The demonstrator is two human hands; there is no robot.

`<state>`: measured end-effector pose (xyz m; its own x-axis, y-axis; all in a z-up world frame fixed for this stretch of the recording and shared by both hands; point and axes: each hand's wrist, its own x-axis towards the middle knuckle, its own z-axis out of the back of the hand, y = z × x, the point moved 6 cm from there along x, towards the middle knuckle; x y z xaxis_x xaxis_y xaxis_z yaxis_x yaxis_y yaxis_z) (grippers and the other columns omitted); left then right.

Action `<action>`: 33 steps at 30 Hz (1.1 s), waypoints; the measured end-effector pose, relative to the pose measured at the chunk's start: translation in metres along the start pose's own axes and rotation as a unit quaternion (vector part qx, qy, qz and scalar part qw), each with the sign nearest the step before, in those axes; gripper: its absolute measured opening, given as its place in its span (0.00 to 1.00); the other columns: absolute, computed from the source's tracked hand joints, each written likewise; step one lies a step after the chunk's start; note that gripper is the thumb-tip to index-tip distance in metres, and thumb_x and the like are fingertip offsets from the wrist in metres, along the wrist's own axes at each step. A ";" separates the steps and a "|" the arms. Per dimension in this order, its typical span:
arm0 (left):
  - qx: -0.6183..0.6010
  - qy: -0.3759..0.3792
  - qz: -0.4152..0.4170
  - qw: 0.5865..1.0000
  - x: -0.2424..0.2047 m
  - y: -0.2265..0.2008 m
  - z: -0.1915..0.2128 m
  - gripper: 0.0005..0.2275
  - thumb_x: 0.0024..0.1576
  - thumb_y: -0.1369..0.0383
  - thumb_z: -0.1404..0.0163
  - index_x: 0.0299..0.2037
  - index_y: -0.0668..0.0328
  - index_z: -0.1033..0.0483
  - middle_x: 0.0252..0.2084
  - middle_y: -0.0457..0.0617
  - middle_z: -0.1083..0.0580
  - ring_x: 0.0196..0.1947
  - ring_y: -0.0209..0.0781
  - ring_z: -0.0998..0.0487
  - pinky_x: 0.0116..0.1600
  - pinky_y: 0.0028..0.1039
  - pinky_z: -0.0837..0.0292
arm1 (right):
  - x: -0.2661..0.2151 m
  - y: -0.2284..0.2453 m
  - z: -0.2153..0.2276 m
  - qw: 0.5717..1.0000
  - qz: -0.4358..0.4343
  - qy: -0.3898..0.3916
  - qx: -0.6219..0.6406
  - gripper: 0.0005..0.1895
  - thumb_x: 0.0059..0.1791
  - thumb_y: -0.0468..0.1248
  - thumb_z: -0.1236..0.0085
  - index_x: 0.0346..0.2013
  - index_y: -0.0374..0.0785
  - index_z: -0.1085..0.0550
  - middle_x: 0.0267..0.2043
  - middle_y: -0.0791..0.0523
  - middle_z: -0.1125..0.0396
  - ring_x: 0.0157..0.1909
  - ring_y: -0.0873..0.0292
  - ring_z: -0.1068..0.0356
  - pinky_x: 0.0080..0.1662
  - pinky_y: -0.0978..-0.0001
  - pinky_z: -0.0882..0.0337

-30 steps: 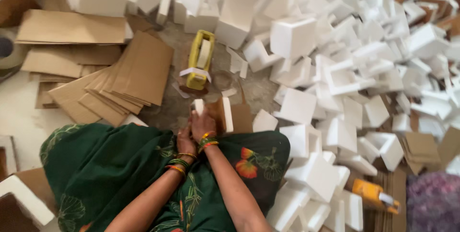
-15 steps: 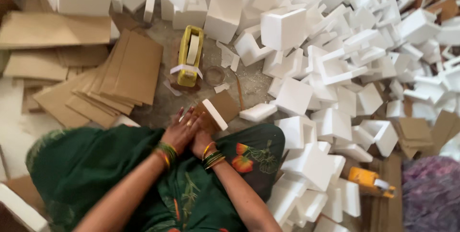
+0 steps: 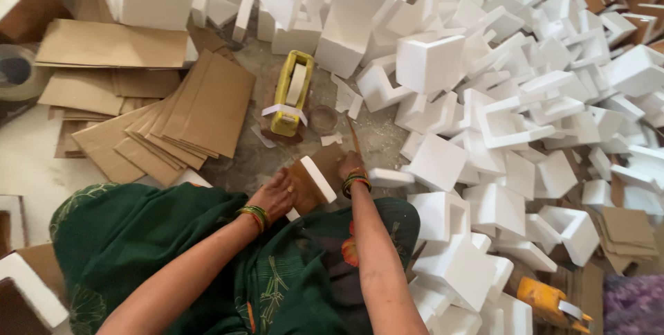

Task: The person sits on the floor surrounded by white foam pieces and cardboard sheets. They assemble small boxes by placing foam inserts into cardboard frames and securing them with a tape dispenser. The person repeatedly picks up materials, assembles the units, and places the finished boxes aside.

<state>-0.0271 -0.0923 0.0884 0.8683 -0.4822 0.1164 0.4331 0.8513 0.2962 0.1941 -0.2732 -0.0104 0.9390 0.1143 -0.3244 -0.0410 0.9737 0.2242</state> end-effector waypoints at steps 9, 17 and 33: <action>-0.116 0.096 0.018 0.988 0.015 -0.012 -0.042 0.11 0.60 0.68 0.54 0.48 0.61 0.22 0.49 0.57 0.23 0.52 0.53 0.24 0.52 0.41 0.33 | -0.054 0.030 0.011 0.978 0.082 0.018 0.189 0.19 0.51 0.48 0.45 0.47 0.38 0.23 0.46 0.43 0.26 0.49 0.44 0.25 0.52 0.55 0.28; -0.088 0.153 0.114 0.978 0.001 0.011 -0.039 0.23 0.46 0.60 0.47 0.51 0.61 0.25 0.48 0.55 0.24 0.51 0.52 0.25 0.54 0.40 0.34 | -0.100 0.128 0.019 0.942 0.276 0.001 0.192 0.29 0.42 0.50 0.31 0.53 0.40 0.26 0.49 0.47 0.27 0.51 0.44 0.26 0.53 0.56 0.28; -0.661 -0.332 0.303 0.601 0.020 0.109 -0.134 0.17 0.73 0.60 0.64 0.59 0.68 0.32 0.51 0.54 0.28 0.50 0.44 0.30 0.57 0.35 0.34 | -0.109 0.160 0.018 0.900 0.344 -0.140 0.229 0.26 0.41 0.33 0.33 0.54 0.41 0.26 0.55 0.51 0.30 0.58 0.45 0.33 0.61 0.56 0.32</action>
<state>0.0700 0.0181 -0.0039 0.8656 0.3960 0.3063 0.2812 0.1216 -0.9519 0.0918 -0.1331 0.0776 0.7973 0.5422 0.2651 -0.5603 0.5015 0.6593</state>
